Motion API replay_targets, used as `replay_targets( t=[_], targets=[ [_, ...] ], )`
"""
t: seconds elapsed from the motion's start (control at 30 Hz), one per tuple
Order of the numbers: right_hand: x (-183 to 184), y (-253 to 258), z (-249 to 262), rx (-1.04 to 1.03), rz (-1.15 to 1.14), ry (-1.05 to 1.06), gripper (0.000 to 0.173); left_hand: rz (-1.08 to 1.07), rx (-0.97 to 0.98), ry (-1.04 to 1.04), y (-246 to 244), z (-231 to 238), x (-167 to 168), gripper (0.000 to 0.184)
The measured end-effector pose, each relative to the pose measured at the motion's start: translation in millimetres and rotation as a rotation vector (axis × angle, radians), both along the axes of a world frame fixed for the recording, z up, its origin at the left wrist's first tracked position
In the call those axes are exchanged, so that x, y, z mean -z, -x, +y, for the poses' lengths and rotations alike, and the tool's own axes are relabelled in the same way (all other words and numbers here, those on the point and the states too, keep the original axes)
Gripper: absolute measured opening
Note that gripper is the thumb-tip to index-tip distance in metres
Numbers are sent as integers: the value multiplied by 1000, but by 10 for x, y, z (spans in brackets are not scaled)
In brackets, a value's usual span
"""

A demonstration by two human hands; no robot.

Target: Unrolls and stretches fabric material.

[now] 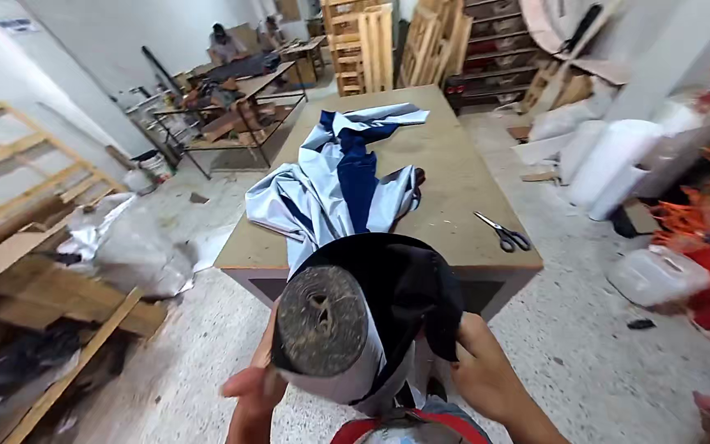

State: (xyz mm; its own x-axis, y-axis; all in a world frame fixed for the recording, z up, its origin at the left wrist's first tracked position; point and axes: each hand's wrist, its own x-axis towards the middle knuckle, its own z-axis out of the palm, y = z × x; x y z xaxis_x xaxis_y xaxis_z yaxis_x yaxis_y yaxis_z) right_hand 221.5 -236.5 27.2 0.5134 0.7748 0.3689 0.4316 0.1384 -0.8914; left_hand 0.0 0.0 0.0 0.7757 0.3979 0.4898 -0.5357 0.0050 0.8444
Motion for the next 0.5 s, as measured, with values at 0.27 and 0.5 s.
replay_targets(
  t=[0.27, 0.5],
  targets=[
    [151, -795, 496, -188, 221, -42, 20, 277, -185, -193, -1264, 57, -336, 68],
    [-114, -1186, 78, -626, 138, 394, 24, 215, -138, -96, -1246, 579, -215, 72]
  ],
)
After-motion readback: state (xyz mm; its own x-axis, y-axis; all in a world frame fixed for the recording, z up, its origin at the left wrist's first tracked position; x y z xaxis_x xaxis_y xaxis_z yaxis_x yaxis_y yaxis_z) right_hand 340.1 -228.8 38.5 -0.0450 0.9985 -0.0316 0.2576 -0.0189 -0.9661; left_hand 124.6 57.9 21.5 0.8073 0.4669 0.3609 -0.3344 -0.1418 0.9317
